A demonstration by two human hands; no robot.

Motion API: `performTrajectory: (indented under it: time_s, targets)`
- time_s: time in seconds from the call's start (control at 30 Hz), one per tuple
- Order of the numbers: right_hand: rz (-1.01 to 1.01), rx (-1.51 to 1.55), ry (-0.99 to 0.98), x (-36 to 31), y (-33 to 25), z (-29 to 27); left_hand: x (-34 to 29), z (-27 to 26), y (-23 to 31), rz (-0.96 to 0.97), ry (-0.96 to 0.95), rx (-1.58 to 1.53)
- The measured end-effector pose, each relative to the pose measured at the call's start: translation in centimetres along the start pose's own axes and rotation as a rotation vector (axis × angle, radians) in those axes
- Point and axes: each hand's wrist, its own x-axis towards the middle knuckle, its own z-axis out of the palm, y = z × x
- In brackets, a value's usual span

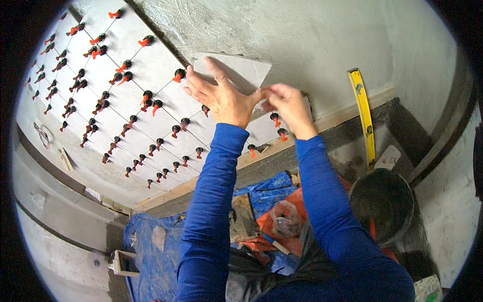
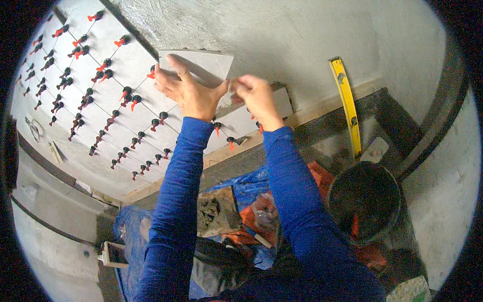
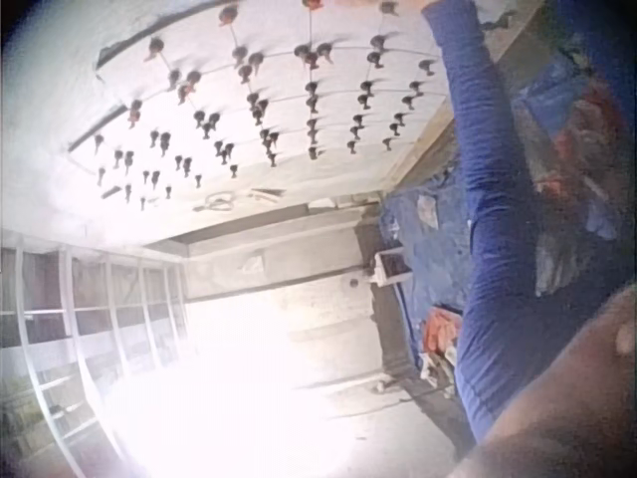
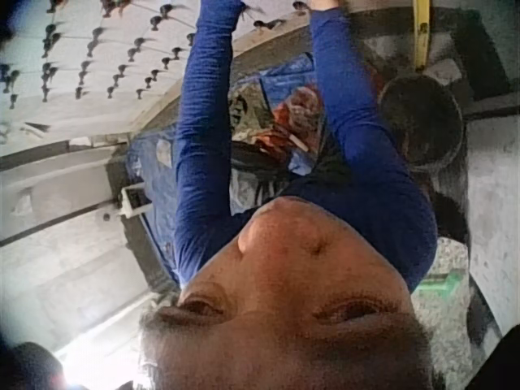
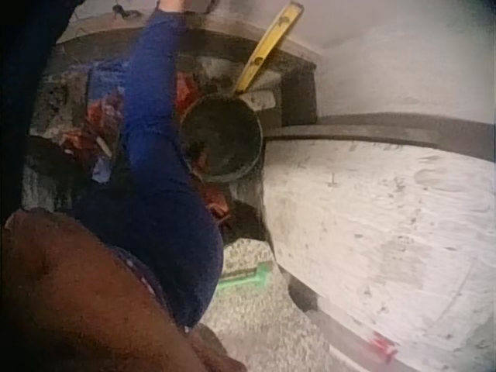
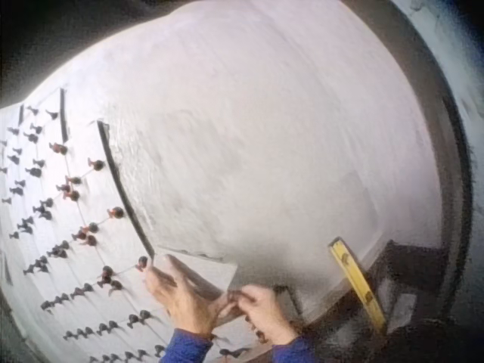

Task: The person applies cement to a tile using a trowel and places it on a wall with tile leveling clips. They scrape excess cement from the floor, mix cement in a bucket, and continue applying tiles with spacers.

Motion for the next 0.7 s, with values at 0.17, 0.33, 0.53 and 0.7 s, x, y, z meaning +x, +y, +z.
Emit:
performTrajectory:
  time_s: [0.17,0.33,0.53,0.7]
  targets:
    - [-0.186,0.063,0.18,0.2,-2.2,-2.9,-1.3,1.6,-1.0,0.2,-0.13,0.048]
    - [-0.087,0.033,0.211,0.6,-0.8,-3.7,-1.8,3.6,-1.4,0.338,-0.174,0.056]
    - [-0.037,-0.027,0.224,1.5,2.2,-4.4,-2.7,4.9,-1.5,0.341,-0.33,0.1]
    - [0.011,-0.036,0.221,2.1,4.4,-4.8,-4.0,5.8,-1.7,0.33,-0.392,0.139]
